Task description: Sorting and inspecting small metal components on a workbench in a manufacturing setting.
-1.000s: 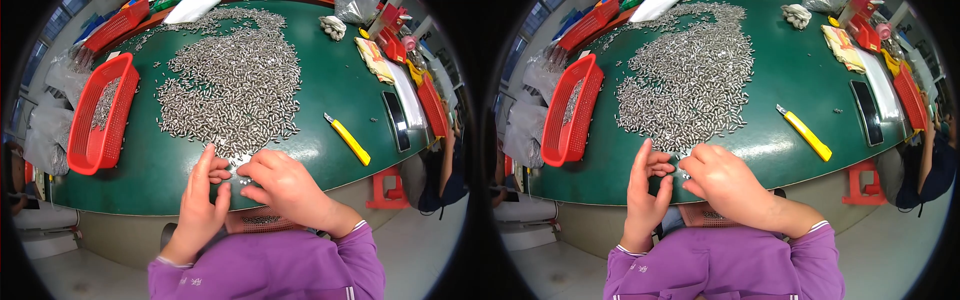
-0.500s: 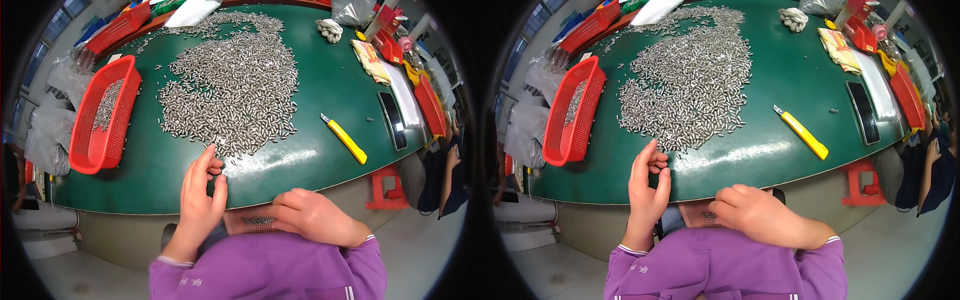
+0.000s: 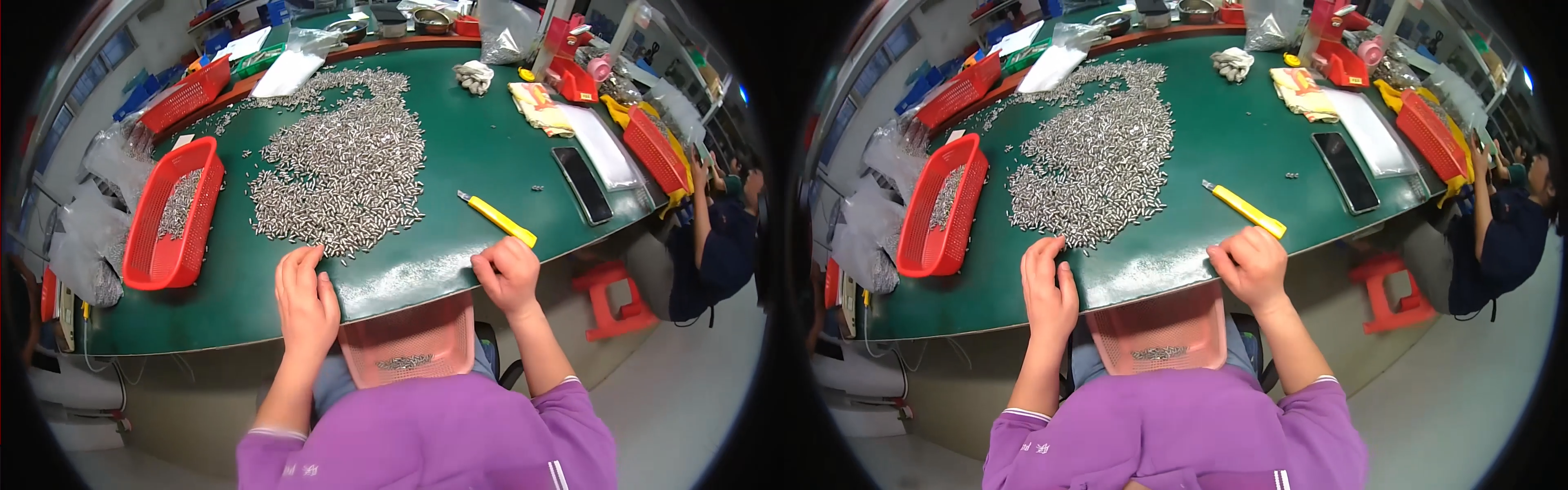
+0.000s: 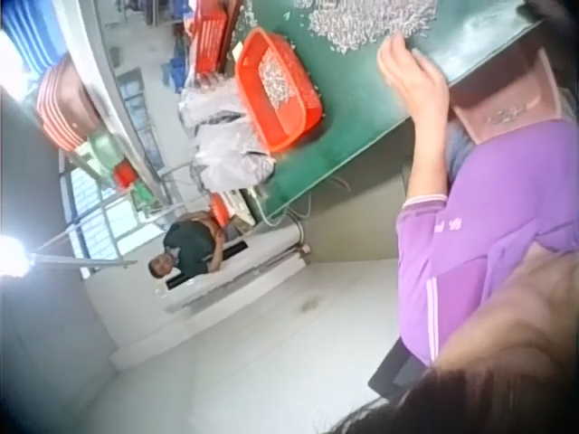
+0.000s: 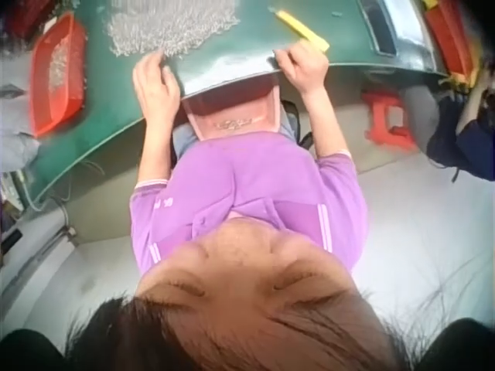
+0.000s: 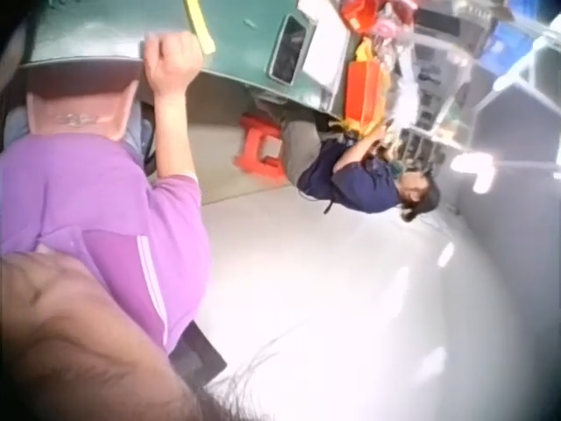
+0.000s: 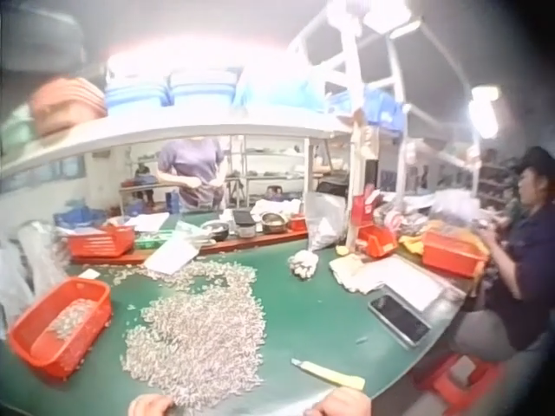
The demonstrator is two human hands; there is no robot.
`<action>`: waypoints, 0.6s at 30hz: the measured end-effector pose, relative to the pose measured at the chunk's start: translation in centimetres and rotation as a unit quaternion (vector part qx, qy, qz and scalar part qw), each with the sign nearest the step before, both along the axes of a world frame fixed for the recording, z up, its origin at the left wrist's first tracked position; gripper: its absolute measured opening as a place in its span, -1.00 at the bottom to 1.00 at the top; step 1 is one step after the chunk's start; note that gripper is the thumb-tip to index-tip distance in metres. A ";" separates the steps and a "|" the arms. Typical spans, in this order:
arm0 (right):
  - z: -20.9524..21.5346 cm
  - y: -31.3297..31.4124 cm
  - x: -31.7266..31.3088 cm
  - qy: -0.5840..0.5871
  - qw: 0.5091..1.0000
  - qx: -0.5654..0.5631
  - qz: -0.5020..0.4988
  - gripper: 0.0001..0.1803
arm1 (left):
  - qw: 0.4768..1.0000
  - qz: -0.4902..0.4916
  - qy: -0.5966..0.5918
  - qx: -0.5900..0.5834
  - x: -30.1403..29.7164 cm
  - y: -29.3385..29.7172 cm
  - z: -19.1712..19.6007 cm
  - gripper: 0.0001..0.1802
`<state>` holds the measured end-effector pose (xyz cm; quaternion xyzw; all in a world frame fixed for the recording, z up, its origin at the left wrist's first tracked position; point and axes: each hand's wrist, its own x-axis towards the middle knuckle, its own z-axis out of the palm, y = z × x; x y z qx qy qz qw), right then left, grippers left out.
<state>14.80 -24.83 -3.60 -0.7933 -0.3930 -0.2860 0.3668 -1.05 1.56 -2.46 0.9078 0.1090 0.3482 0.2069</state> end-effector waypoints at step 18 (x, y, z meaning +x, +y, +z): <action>2.8 2.4 -0.8 0.085 0.979 -0.184 -0.004 -0.57 | 0.999 0.025 -0.001 0.024 0.2 -0.1 -0.6 -0.63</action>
